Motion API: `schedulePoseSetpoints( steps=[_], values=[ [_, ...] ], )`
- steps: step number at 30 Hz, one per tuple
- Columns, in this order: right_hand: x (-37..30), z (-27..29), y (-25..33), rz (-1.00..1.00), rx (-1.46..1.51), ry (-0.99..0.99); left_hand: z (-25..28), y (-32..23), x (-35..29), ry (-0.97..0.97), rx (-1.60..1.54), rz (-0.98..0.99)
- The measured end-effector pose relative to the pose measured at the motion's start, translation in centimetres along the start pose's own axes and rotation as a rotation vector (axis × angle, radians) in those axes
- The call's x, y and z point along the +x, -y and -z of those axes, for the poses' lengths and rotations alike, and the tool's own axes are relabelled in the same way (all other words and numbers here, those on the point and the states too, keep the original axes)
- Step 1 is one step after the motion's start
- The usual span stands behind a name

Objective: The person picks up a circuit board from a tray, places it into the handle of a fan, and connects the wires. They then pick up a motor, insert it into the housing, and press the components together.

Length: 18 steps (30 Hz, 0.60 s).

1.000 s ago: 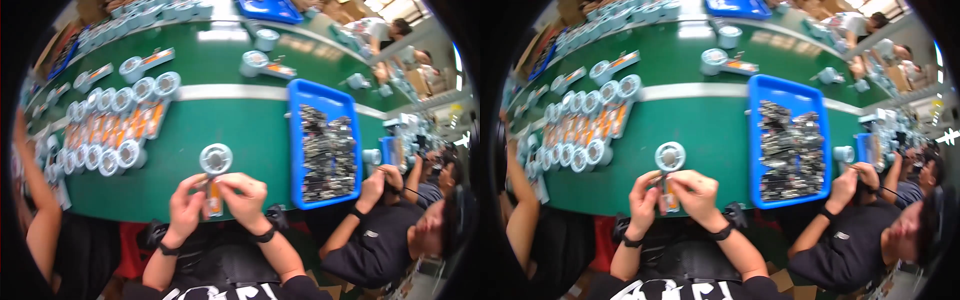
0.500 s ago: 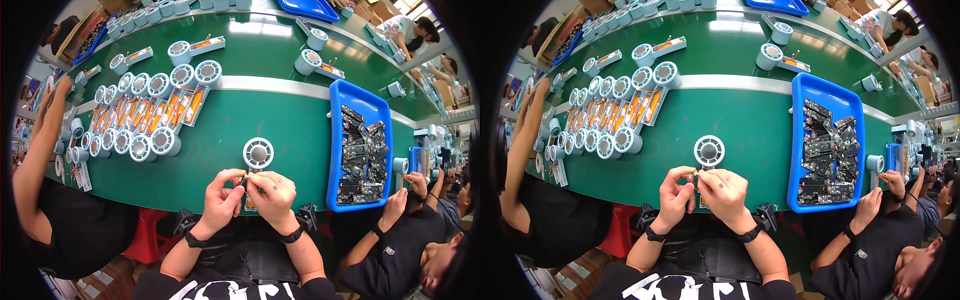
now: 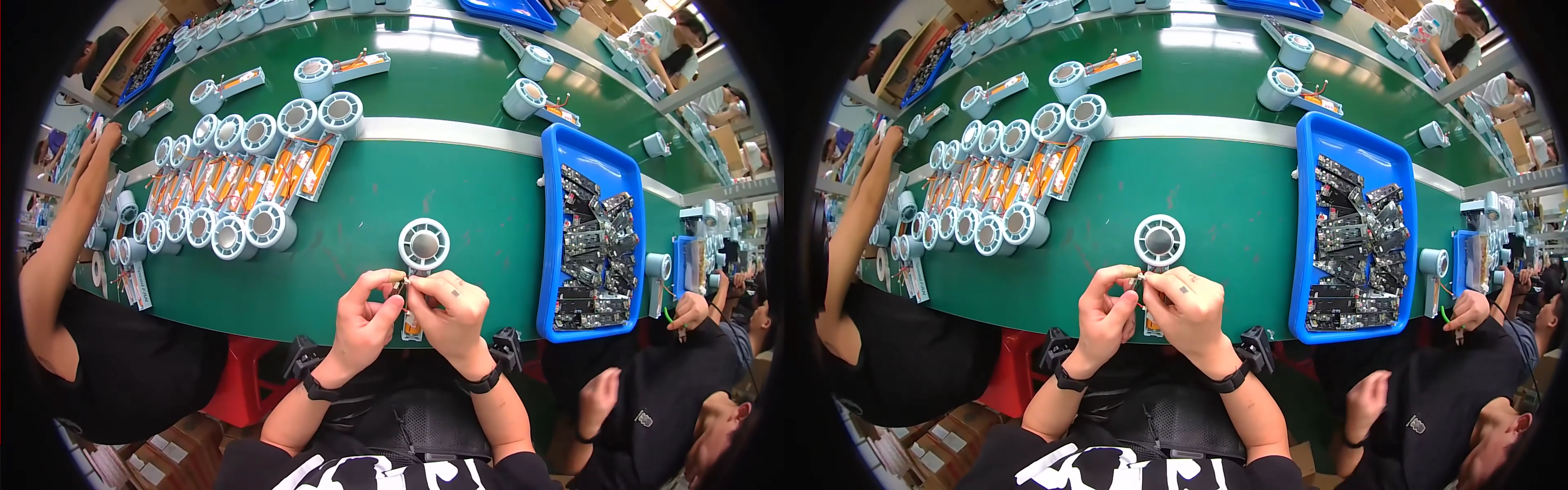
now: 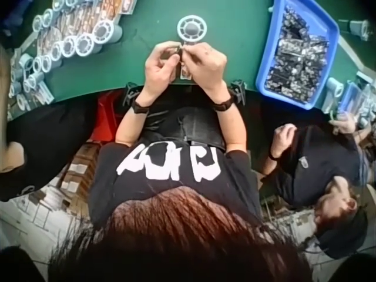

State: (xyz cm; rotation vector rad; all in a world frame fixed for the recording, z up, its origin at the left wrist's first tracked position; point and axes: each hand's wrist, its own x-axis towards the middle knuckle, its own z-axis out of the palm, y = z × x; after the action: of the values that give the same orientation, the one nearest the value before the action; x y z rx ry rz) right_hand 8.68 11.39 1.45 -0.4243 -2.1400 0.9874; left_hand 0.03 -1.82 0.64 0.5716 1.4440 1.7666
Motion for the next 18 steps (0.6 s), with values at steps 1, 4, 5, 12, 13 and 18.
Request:
schedulePoseSetpoints(
  steps=[1,4,5,12,13,18],
  values=[
    [0.02,-0.01,-0.06,0.0,0.0,-0.001,-0.01,-0.01,0.02,0.001,0.001,0.0],
    [0.23,-0.08,-0.31,0.116,-0.061,-0.025,-0.02,0.01,0.12,-0.008,0.001,0.013],
    [0.25,-0.11,-0.29,0.116,-0.06,-0.024,0.0,0.01,0.12,-0.009,0.002,0.013],
    [0.03,-0.42,-0.45,0.211,-0.118,-0.051,0.21,0.07,-0.09,-0.004,-0.016,0.019],
    [0.03,-0.35,-0.43,0.211,-0.117,-0.052,0.2,0.03,-0.03,-0.003,-0.015,0.019],
    [0.2,0.11,-0.19,0.236,-0.209,-0.026,-0.14,-0.11,0.35,-0.011,-0.004,0.027]
  ],
)
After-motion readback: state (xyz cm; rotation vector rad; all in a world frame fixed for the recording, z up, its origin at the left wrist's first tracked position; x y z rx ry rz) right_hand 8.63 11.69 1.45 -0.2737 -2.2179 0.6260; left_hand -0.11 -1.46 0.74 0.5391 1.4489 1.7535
